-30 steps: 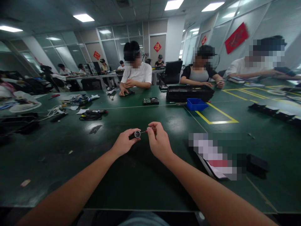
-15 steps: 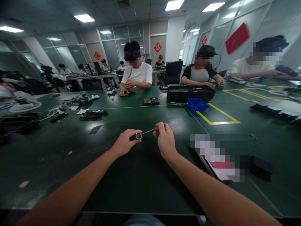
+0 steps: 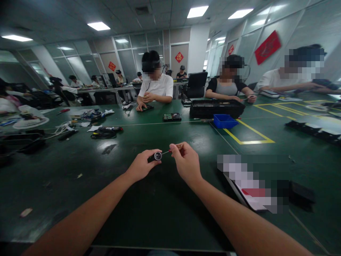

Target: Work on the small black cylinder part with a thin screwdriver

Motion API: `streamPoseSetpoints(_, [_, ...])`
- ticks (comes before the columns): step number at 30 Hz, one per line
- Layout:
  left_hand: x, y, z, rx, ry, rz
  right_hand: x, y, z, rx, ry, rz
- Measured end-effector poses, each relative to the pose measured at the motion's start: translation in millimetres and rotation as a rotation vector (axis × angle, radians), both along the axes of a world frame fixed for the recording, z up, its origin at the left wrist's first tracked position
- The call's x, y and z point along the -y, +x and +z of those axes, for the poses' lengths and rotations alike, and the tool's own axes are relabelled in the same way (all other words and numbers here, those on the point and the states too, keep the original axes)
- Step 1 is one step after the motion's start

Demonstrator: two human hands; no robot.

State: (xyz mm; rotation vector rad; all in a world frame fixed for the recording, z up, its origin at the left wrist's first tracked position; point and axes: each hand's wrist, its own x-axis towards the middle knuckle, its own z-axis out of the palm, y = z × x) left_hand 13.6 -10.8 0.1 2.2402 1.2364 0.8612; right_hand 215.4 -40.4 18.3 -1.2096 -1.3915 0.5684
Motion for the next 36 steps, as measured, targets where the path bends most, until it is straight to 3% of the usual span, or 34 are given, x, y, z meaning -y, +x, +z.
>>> streamPoseSetpoints(9, [-2.2, -1.3, -2.4, 0.006, 0.014, 0.004, 2.2, 1.5, -2.9, 0.069, 0.095, 0.043])
streamPoseSetpoints(16, [-1.3, -1.3, -0.7, 0.003, -0.004, 0.008, 5.1, 0.7, -0.5, 0.172, 0.03, 0.043])
streamPoseSetpoints(33, [-6.3, -4.0, -3.8, 0.005, 0.006, 0.053, 5.0, -0.5, -1.1, 0.152, -0.013, 0.09])
streamPoseSetpoints(36, [-7.5, -4.6, -5.5, 0.003, 0.011, 0.045, 3.3, -1.2, -3.0, 0.066, -0.027, 0.089])
